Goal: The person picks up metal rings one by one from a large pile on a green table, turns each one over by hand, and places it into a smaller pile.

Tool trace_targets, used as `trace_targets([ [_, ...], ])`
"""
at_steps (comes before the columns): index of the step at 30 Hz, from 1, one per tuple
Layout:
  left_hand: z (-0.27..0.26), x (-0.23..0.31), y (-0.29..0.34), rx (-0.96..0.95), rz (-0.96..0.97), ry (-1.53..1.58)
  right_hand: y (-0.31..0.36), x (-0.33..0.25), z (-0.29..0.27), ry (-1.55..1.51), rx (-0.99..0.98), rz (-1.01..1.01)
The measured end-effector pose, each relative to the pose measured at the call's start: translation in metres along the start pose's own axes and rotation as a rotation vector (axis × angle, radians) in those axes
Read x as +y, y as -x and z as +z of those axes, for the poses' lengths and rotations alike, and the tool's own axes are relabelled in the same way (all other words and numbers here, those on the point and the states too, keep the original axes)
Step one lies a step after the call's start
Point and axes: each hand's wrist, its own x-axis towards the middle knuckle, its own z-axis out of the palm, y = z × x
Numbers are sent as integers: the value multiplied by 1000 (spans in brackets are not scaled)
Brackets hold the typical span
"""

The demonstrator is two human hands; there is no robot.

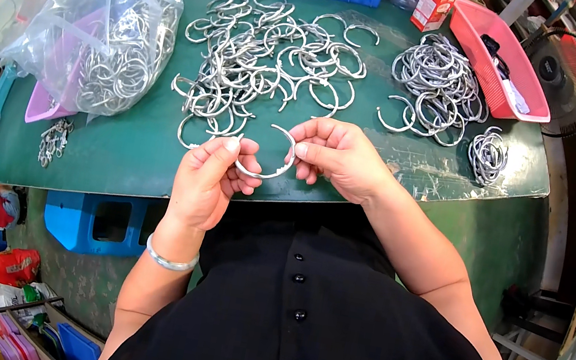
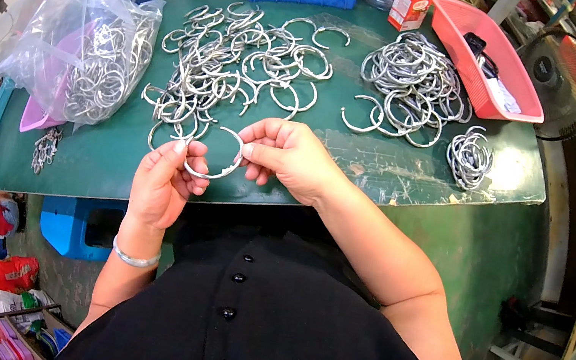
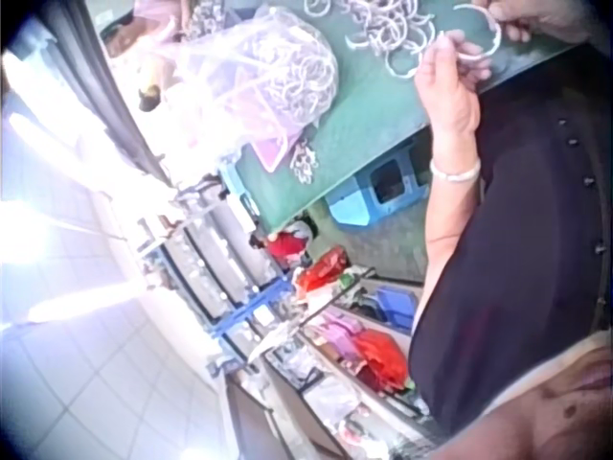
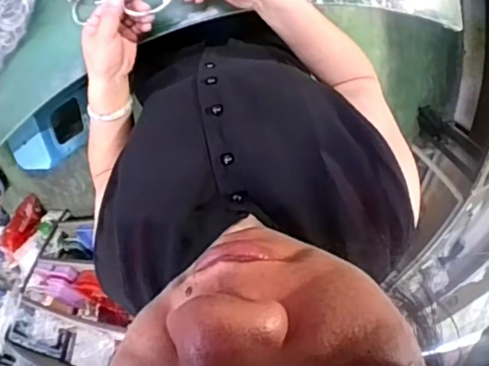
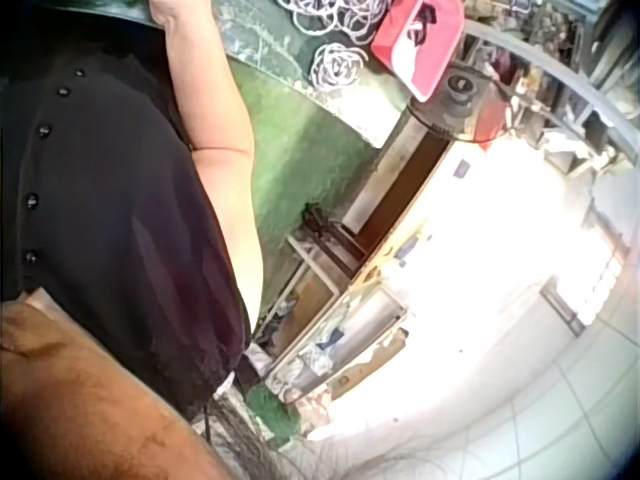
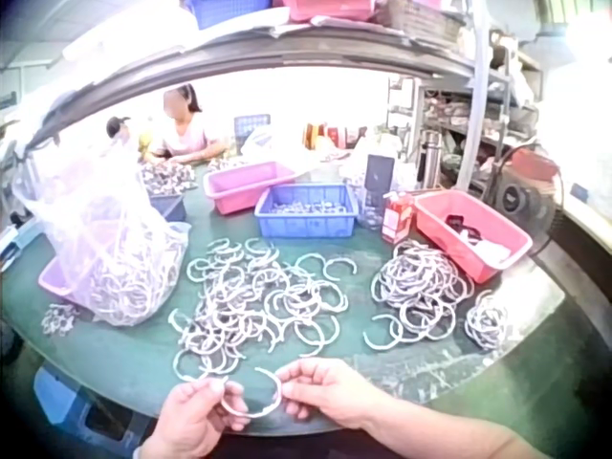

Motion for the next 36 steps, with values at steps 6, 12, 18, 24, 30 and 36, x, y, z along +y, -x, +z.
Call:
trace_targets([
  [6,-8,0,-9,11,-76,100,4,2,6,-166,-30,51],
  [12,-12,-5,-14,26,-147,149,4,3,8,-179,-38,62],
  [18,-13,-5,-13,27,-113,112,4,3,10,-159,-46,67],
  [24,-11,-2,-11,21,-36,4,6,2,14,-22,-37,29],
  [30,-6,2,-7,-17,75,-136,6,5,14,40,-18,-26],
  [36,-2,2,0,-177,214,-111,4,12,8,-139,4,33],
])
